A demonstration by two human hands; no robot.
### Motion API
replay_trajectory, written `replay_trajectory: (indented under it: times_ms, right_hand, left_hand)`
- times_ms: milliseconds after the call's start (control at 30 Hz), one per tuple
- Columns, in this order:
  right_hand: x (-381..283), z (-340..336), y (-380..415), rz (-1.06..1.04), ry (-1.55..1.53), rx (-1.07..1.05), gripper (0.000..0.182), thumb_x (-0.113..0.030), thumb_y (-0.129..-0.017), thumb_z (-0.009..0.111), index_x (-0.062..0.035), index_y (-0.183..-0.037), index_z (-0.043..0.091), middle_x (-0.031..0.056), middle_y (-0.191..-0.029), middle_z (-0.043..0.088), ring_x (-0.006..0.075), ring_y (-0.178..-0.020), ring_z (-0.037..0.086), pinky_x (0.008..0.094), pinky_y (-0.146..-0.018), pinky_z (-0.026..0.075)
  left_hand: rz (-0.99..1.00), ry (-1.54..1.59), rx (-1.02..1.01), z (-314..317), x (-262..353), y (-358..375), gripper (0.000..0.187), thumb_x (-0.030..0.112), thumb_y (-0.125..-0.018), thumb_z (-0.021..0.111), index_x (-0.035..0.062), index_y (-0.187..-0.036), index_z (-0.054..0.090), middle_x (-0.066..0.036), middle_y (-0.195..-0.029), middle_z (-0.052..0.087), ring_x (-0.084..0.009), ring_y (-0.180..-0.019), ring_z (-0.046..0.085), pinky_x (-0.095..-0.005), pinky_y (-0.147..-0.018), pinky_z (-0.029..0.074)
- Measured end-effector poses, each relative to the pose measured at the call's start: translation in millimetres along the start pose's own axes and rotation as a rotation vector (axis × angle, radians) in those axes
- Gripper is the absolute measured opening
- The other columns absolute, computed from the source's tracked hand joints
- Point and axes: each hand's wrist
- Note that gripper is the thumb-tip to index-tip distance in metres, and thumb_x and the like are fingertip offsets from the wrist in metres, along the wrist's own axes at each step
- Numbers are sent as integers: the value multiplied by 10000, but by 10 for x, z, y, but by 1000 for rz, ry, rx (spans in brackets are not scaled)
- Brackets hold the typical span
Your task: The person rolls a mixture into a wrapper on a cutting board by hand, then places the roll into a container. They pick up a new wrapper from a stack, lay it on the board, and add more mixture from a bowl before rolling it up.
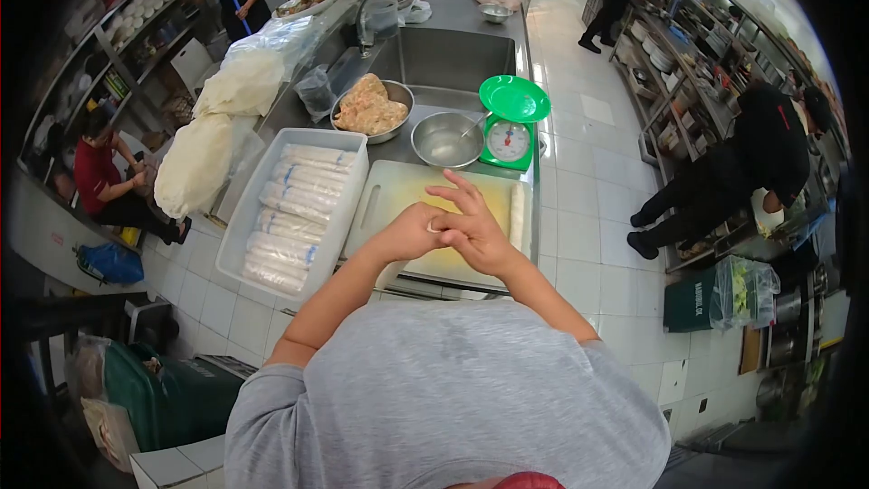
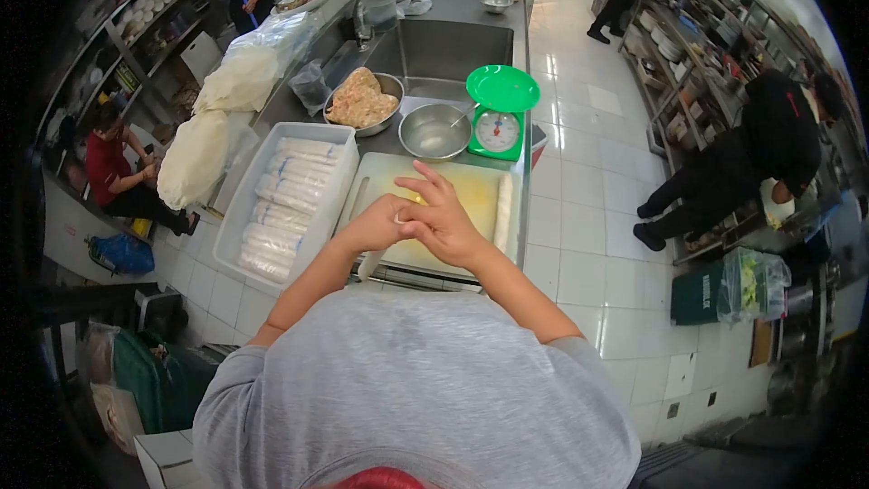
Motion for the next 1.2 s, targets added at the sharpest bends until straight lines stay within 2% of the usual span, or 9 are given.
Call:
replay_trajectory:
  times_ms: [100, 200, 400, 467, 500, 700, 833, 1000, 1200]
  right_hand:
    - [-169, 40, -83, 16, 297, -37, 344, -374, -854, 628, -34, -894, 659, 205, -1328, 469, 418, -1333, 294, 543, -1063, 247]
    - [-290, 204, -111, 82, 423, 68, 392, -387, -832, 648, 3, -860, 625, 222, -1306, 477, 431, -1319, 309, 554, -1041, 269]
    - [-318, 156, -248, 19, 388, 113, 362, -351, -820, 660, 6, -865, 611, 224, -1253, 501, 433, -1268, 372, 534, -1038, 289]
    - [-221, 37, -295, 19, 271, 44, 329, -330, -828, 654, -7, -872, 611, 220, -1240, 505, 422, -1260, 382, 510, -1043, 297]
    - [-151, -29, -272, 111, 25, -11, 363, -391, -872, 611, -42, -971, 603, 183, -1297, 492, 328, -1313, 363, 449, -1044, 313]
    - [-96, 23, -101, 214, -694, 284, 329, -322, -961, 525, -63, -1158, 571, 86, -1216, 537, 204, -1196, 465, 355, -1003, 356]
    - [71, -119, 45, 301, -533, 163, 303, -283, -948, 557, -60, -1152, 583, 78, -1199, 556, 180, -1140, 497, 335, -992, 364]
    - [217, -81, 81, 376, -388, 14, 334, -248, -899, 634, -42, -1157, 585, 83, -1192, 568, 184, -1154, 494, 355, -1019, 352]
    - [293, 651, 53, 362, -520, -260, 848, -277, -725, 813, -95, -1408, 345, 79, -1279, 520, 211, -1247, 453, 388, -1036, 331]
  left_hand:
    - [245, -191, 113, 71, -129, -26, 139, 152, -736, 663, 33, -807, 652, -137, -708, 661, -295, -607, 622, -372, -560, 475]
    - [-34, -352, 336, 99, -61, -53, 145, 157, -716, 655, 55, -820, 656, -142, -716, 656, -337, -661, 630, -373, -572, 482]
    - [99, -325, 490, 88, 50, -68, 163, 172, -697, 678, 60, -810, 644, -129, -712, 652, -338, -655, 624, -372, -561, 476]
    - [195, -401, 510, 98, -26, -80, 132, 142, -718, 681, 54, -805, 635, -123, -688, 636, -296, -611, 618, -357, -551, 467]
    - [249, -438, 518, 100, 27, -96, 118, 128, -729, 682, 51, -803, 630, -121, -676, 629, -274, -589, 616, -350, -546, 463]
    - [99, 271, 758, 115, 76, 73, 207, 150, -868, 653, 41, -718, 563, -10, -583, 526, -80, -528, 469, -262, -494, 381]
    - [56, 158, 1043, 527, -467, 653, 214, 125, -863, 661, 33, -703, 552, 9, -578, 506, -61, -532, 425, -253, -489, 351]
    - [18, 97, 1074, 396, -683, 1162, 263, 121, -853, 664, 29, -648, 528, -2, -555, 463, -77, -547, 395, -275, -499, 337]
    - [-68, -14, 805, -67, 140, 661, 276, 140, -893, 624, 30, -656, 536, -1, -555, 489, -79, -535, 414, -275, -499, 353]
Point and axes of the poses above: each hand's wrist, its own y-axis away from the middle knuckle, its own z-axis out of the palm, x = y × z
